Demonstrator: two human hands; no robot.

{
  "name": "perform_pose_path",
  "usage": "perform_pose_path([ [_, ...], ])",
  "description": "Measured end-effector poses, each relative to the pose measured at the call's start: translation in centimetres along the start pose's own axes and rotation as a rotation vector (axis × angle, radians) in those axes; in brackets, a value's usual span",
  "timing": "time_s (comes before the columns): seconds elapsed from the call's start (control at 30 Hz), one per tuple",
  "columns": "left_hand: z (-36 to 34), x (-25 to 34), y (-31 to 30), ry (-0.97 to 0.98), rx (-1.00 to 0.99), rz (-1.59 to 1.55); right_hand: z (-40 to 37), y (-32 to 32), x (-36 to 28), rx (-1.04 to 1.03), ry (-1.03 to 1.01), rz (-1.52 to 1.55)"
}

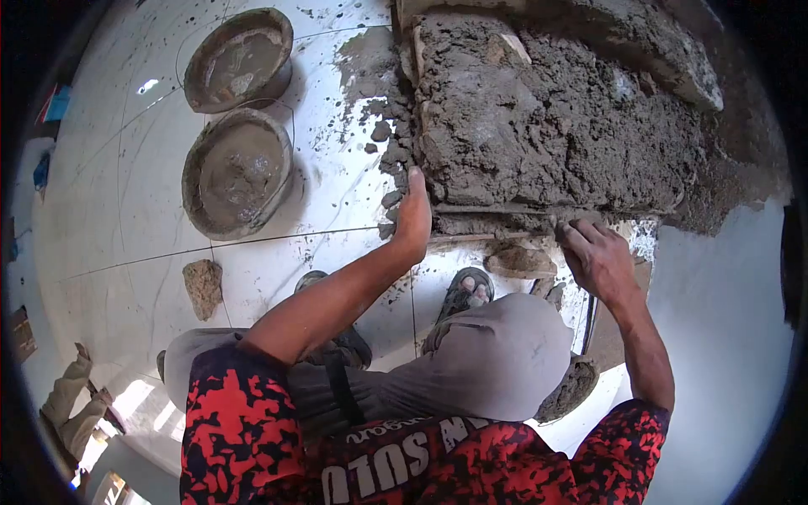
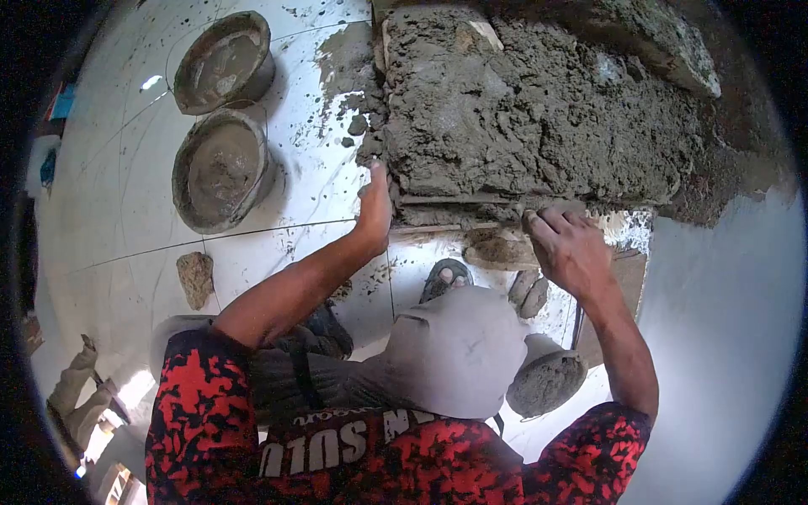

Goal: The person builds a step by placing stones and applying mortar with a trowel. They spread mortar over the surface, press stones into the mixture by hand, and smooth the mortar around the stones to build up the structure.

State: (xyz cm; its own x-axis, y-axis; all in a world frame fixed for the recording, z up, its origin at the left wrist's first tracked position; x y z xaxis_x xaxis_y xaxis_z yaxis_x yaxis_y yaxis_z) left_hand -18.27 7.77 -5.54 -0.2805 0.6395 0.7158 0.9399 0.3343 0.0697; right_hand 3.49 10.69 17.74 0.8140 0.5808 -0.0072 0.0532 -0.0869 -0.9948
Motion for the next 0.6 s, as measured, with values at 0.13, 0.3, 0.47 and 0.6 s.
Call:
perform_pose_path([
  [0.13, 0.6, 1.1, -0.4, 0.093, -0.013, -0.025, 1.9, -1.5, 0.6, -0.052, 0.044, 0.005],
  [0.3, -0.4, 2.1, 1.1, 0.211, -0.089, -0.030, 6.7, -3.9, 0.2, 0.297, -0.003, -0.153],
  [0.47, -0.4, 2.7, 1.2, 0.247, -0.128, -0.177, 3.5, -0.4, 1.2, 0.107, -0.120, -0.178],
  [0.6, -0.5, 3.6, 1.3, 0.194, -0.112, 0.095, 0.1, 0.1, 2.1, 0.042, -0.019, -0.174],
])
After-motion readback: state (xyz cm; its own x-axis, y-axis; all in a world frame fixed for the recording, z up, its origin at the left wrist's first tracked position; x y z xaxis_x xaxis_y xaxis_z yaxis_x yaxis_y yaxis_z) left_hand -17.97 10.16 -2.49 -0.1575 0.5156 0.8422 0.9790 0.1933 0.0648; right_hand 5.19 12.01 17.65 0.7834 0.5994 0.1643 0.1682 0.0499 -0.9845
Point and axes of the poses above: each hand's wrist, its own z-axis towards the middle knuckle, its own y-axis out of the palm, x = y × z, the point moved 9 cm from there along z, towards the middle knuckle, and after that the axes turned 8 degrees about y, right-handed, at the moved point
